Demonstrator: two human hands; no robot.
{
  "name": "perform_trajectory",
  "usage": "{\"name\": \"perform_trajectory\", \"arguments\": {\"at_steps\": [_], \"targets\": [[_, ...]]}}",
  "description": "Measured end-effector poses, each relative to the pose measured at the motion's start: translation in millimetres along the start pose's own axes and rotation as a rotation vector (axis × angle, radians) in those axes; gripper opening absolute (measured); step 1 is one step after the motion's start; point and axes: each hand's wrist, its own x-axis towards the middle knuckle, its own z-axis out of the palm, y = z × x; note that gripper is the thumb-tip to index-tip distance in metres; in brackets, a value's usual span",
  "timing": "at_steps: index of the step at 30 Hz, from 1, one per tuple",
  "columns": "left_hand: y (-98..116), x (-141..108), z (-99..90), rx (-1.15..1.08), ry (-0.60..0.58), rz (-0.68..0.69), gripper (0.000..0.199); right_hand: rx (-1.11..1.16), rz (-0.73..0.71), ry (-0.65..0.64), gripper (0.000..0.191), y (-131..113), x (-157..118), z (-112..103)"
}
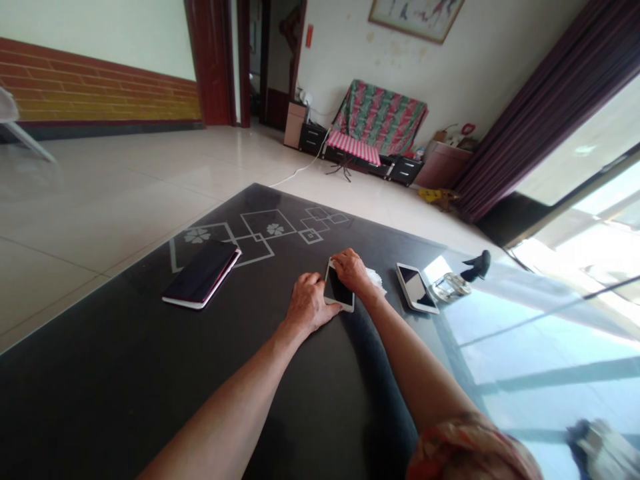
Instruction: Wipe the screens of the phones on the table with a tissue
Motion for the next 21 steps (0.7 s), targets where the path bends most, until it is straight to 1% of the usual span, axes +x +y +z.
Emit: {"name": "perform_trajectory", "arguments": {"at_steps": [3,11,17,21], "targets": [[0.1,0.0,0.2,-0.002,-0.003,-0.003,0.045,-0.01,-0.024,0.02,0.026,0.9,1.9,2.4],[2.1,0.4,-1.3,-0.021,-0.003,-0.011,0.045,0.066,-0.137,0.038,0.024,3.6,-15.1,-3.7],[2.0,-0.5,-0.9,-0.025,0.01,-0.011,0.046,-0.007,-0.142,0.049,0.025,11.6,-6.8,-0.2],[-0.6,-1.2,2.8,-0.006,0.022,0.005,0.047,0.008,-0.135,0.066,0.026,14.9,-6.9,1.7]]}}
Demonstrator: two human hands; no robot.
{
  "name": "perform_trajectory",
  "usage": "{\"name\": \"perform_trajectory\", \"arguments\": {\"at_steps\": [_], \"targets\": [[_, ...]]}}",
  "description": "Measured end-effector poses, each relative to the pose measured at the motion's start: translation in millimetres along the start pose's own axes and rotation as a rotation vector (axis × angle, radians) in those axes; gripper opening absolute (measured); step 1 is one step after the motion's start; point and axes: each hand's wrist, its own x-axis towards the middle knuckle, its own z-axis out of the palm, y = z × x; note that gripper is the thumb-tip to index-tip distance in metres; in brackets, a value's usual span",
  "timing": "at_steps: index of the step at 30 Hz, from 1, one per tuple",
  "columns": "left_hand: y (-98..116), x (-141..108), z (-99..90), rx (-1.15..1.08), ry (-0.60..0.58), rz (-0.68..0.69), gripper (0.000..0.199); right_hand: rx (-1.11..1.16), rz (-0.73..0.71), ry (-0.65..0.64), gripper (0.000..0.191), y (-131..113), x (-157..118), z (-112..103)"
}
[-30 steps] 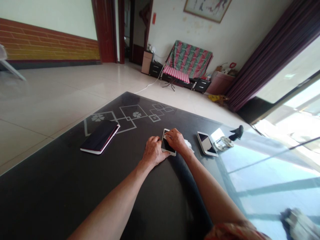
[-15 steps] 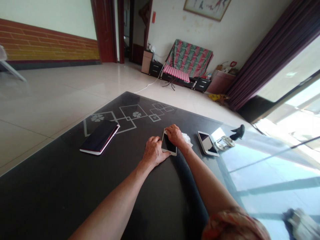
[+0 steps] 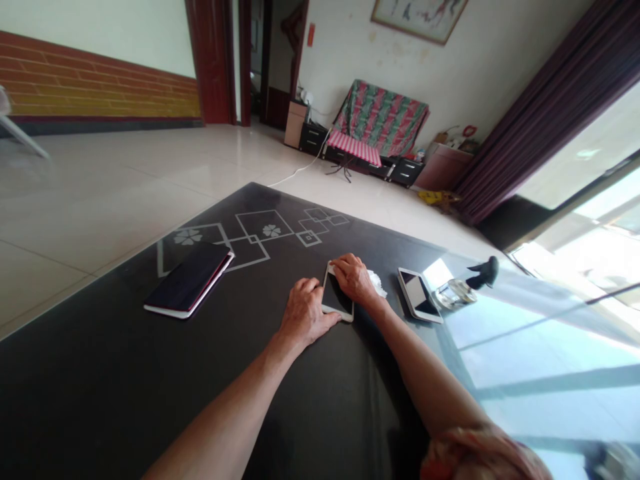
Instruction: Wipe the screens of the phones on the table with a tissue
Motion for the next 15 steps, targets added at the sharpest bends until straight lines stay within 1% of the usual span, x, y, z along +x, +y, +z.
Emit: {"name": "perform_trajectory", "arguments": {"at_steps": [5,10,12,15], "targets": [[-0.6,-0.2,1.4,-0.003,0.021,0.012,0.047,0.066,-0.022,0.023,0.023,-2.4,-2.6,-3.8],[1.1,0.1,-0.7,-0.006,0.022,0.013,0.049,0.178,-0.054,0.047,0.02,-12.9,-7.6,-7.1],[1.2,0.8,-1.3,-0.007,0.019,0.007,0.045,0.184,-0.065,0.052,0.019,-15.9,-9.6,-5.7],[0.5,2.1,-1.7,0.004,-0.001,0.011,0.032,0.126,-0.013,0.075,0.019,-16.5,-9.7,-1.6]]}}
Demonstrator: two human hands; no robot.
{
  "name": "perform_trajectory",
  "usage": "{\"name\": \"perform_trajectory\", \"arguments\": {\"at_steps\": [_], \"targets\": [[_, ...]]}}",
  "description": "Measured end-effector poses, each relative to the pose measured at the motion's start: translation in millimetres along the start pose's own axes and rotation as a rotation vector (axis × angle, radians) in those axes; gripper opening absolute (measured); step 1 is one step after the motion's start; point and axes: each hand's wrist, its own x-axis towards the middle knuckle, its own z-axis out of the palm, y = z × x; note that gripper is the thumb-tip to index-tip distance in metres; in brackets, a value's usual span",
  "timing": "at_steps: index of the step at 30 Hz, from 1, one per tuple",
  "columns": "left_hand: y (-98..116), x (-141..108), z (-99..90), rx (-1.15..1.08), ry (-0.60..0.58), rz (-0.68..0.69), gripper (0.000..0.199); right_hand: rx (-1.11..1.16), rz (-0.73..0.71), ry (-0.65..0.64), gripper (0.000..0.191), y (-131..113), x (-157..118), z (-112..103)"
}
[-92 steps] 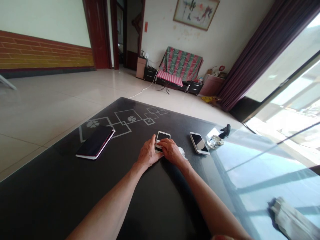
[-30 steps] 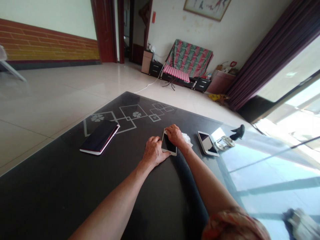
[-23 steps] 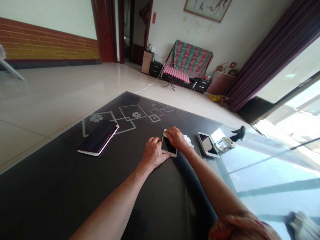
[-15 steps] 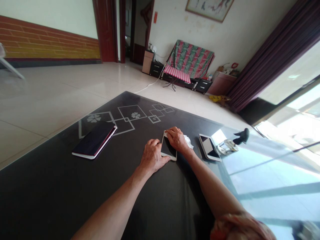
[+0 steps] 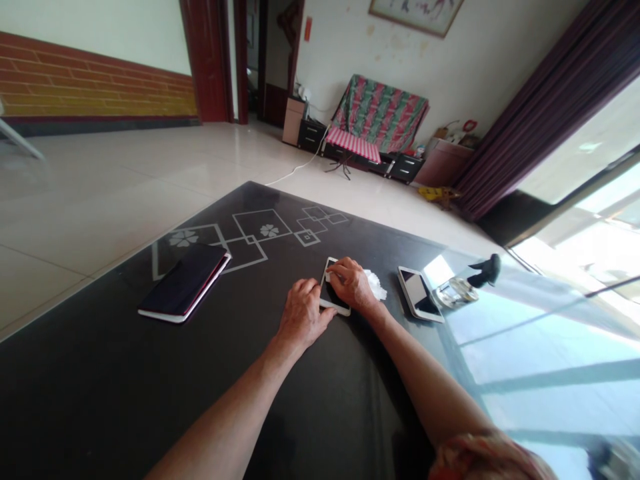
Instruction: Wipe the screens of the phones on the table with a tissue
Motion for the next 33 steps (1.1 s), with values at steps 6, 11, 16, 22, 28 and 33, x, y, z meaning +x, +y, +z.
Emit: {"name": "perform_trajectory", "arguments": {"at_steps": [6,11,16,22,28,33], "targets": [[-0.5,1.0,-1.0,0.003,-0.005,-0.008,0.025,-0.111,0.109,-0.016,0.021,1.1,5.2,0.7],[-0.6,0.5,0.7,-0.014,0.013,-0.036,0.023,-0.016,0.06,-0.043,0.018,-10.5,3.1,-6.3],[-0.6,0.0,2.6,-0.034,0.027,-0.063,0.022,0.048,-0.03,-0.077,0.018,-19.9,-0.2,-6.8],[-0.2,0.6,0.4,-0.049,0.021,-0.056,0.024,-0.062,0.082,-0.036,0.02,-9.6,1.1,1.1],[-1.6,0.3,1.0,-0.036,0.007,-0.063,0.024,-0.006,0.058,0.021,0.019,-6.9,-1.0,4.2],[-4.1,1.9,-1.0,-0.014,-0.013,-0.062,0.025,0.075,0.03,0.017,0.017,-2.8,-2.1,1.1]]}}
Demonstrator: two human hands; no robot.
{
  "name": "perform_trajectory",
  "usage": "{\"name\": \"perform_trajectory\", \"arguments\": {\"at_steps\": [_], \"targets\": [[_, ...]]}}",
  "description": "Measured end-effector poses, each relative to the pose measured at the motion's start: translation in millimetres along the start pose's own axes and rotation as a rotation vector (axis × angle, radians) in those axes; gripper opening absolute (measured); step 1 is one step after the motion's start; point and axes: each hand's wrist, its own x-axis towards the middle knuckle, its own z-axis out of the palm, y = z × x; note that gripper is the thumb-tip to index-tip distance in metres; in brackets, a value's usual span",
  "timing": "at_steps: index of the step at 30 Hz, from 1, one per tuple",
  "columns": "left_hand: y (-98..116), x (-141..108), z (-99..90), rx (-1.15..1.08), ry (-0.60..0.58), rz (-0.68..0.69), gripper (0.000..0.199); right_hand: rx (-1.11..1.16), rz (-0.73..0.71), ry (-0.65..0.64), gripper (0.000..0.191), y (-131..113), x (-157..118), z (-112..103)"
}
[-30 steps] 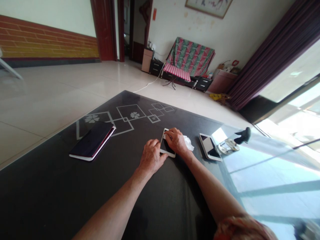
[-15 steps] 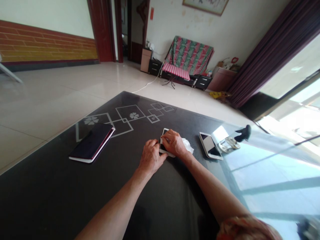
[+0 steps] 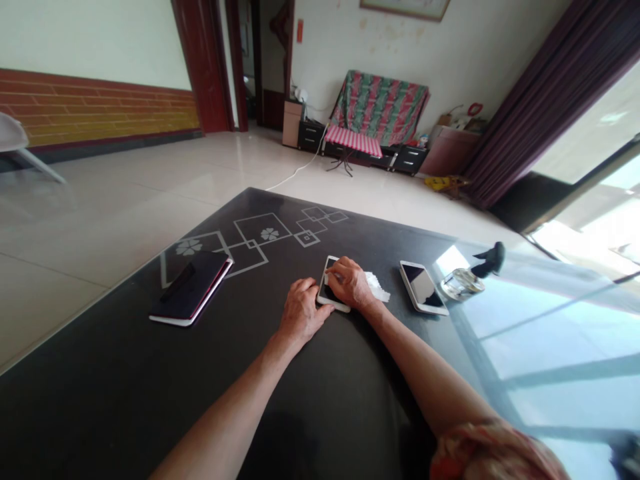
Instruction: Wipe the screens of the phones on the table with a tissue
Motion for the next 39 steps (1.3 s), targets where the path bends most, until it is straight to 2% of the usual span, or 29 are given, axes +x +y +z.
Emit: {"name": "perform_trajectory", "arguments": {"at_steps": [3,6,9,11,15,21,30,35,39], "targets": [[-7.0,9.6,-8.0,0.037,-0.084,0.08,0.028,0.051,-0.023,-0.019,0.017,2.1,0.6,-3.5],[-18.2,25.1,-17.7,0.07,-0.183,0.235,0.036,0.074,-0.041,-0.018,0.017,3.5,1.1,-5.3],[-28.8,39.1,-21.4,0.035,-0.233,0.359,0.049,0.077,-0.054,-0.02,0.016,4.9,1.2,-5.1],[-33.8,44.6,-20.0,-0.004,-0.246,0.39,0.052,0.074,-0.057,-0.024,0.016,5.7,1.3,-4.6],[-40.2,49.1,-18.1,-0.066,-0.284,0.379,0.052,0.069,-0.058,-0.034,0.016,6.5,2.4,-4.6],[-47.6,56.2,-27.6,-0.124,-0.379,0.411,0.049,0.095,-0.055,-0.051,0.017,4.2,4.1,-6.8],[-51.8,57.8,-26.1,-0.15,-0.372,0.433,0.046,0.105,-0.114,-0.163,0.019,-9.6,1.0,-9.7],[-56.9,59.2,-20.4,-0.114,-0.369,0.433,0.045,0.036,-0.068,-0.112,0.019,-4.6,0.8,-9.9],[-59.3,60.4,-19.2,-0.099,-0.357,0.421,0.053,0.019,-0.085,-0.081,0.016,0.0,-0.8,-5.5]]}}
